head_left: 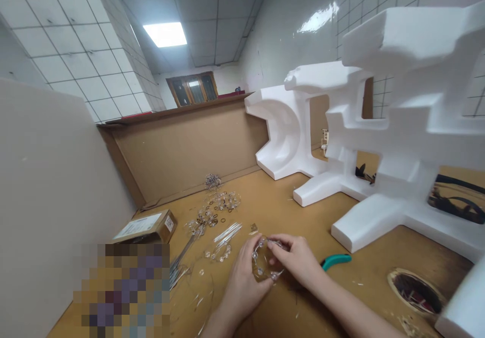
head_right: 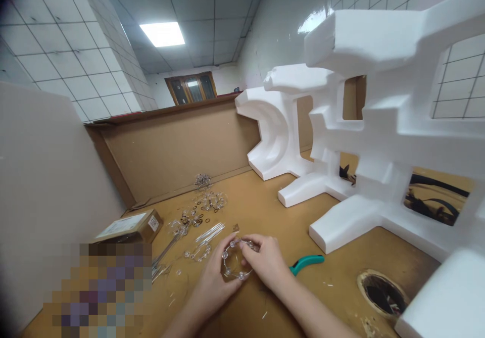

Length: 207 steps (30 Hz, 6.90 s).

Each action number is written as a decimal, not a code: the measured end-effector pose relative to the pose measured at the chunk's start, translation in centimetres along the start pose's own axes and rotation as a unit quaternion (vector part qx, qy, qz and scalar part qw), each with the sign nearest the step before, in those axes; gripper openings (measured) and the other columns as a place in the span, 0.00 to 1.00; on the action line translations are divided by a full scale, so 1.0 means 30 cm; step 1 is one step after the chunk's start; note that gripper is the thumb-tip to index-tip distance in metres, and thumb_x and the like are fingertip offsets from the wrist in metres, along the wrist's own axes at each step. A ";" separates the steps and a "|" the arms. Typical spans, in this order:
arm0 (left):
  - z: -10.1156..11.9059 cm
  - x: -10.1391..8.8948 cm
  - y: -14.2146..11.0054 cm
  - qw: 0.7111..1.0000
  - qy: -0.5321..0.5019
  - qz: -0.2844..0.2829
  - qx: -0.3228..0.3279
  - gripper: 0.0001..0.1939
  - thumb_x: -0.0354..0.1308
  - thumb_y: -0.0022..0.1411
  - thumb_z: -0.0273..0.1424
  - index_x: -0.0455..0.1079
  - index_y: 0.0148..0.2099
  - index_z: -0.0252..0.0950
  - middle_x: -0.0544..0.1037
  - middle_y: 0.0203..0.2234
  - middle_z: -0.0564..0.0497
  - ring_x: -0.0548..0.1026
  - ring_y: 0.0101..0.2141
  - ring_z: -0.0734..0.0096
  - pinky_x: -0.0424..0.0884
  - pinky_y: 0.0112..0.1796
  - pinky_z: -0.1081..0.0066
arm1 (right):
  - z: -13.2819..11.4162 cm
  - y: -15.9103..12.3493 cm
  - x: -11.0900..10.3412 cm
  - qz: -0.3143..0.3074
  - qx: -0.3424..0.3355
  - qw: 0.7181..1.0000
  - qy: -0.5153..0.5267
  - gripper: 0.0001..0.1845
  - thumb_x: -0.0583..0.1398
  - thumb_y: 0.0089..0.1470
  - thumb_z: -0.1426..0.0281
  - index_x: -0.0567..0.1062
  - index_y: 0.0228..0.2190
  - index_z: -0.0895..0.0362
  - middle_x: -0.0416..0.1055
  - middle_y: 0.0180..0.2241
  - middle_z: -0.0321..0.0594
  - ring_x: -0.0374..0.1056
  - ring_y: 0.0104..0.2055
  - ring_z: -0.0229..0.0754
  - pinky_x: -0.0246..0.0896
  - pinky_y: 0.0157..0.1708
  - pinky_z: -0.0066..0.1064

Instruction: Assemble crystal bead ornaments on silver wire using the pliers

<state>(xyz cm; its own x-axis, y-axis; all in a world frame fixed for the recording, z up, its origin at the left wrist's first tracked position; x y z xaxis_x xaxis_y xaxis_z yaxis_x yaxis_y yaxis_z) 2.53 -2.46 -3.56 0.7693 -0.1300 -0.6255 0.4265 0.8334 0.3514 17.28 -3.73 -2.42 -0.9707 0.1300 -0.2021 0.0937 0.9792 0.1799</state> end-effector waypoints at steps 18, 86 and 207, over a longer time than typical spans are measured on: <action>0.008 -0.027 -0.003 0.991 -0.093 -0.084 -0.052 0.30 0.52 0.47 0.19 0.57 0.54 0.39 0.70 0.42 0.47 0.68 0.40 0.69 0.65 0.43 0.69 | -0.034 0.003 -0.106 -0.014 -0.125 0.987 -0.096 0.11 0.43 0.58 0.65 0.61 0.36 0.55 0.62 0.18 0.28 0.58 0.21 0.35 0.52 0.25 0.26; -0.001 -0.048 0.017 0.995 0.088 -0.039 -0.031 0.06 0.47 0.47 0.22 0.56 0.28 0.38 0.59 0.18 0.59 0.58 0.21 0.76 0.53 0.23 0.77 | -0.029 -0.023 -0.060 -0.126 -0.088 0.985 -0.076 0.13 0.48 0.56 0.65 0.69 0.28 0.56 0.68 0.22 0.34 0.62 0.24 0.35 0.55 0.27 0.25; 0.014 -0.134 0.058 0.924 -0.324 -0.120 -0.161 0.16 0.59 0.50 0.40 0.69 0.37 0.32 0.74 0.20 0.53 0.74 0.21 0.72 0.69 0.25 0.73 | 0.020 -0.032 -0.034 -0.213 -0.051 0.965 -0.144 0.17 0.47 0.43 0.79 0.69 0.33 0.54 0.70 0.24 0.31 0.63 0.24 0.33 0.52 0.25 0.22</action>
<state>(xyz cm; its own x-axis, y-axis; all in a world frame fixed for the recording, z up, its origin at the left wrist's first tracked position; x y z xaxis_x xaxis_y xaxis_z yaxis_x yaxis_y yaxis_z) 0.38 -0.71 -0.15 0.8383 -0.5404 -0.0725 0.5395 0.8413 -0.0337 18.32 -4.71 -2.96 -0.8128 -0.2288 -0.5358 -0.3371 0.9348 0.1122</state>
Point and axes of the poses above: each hand's wrist, its own y-axis towards the middle knuckle, its own x-axis out of the palm, z = x × y, the point moved 1 cm from there along y, towards the middle knuckle
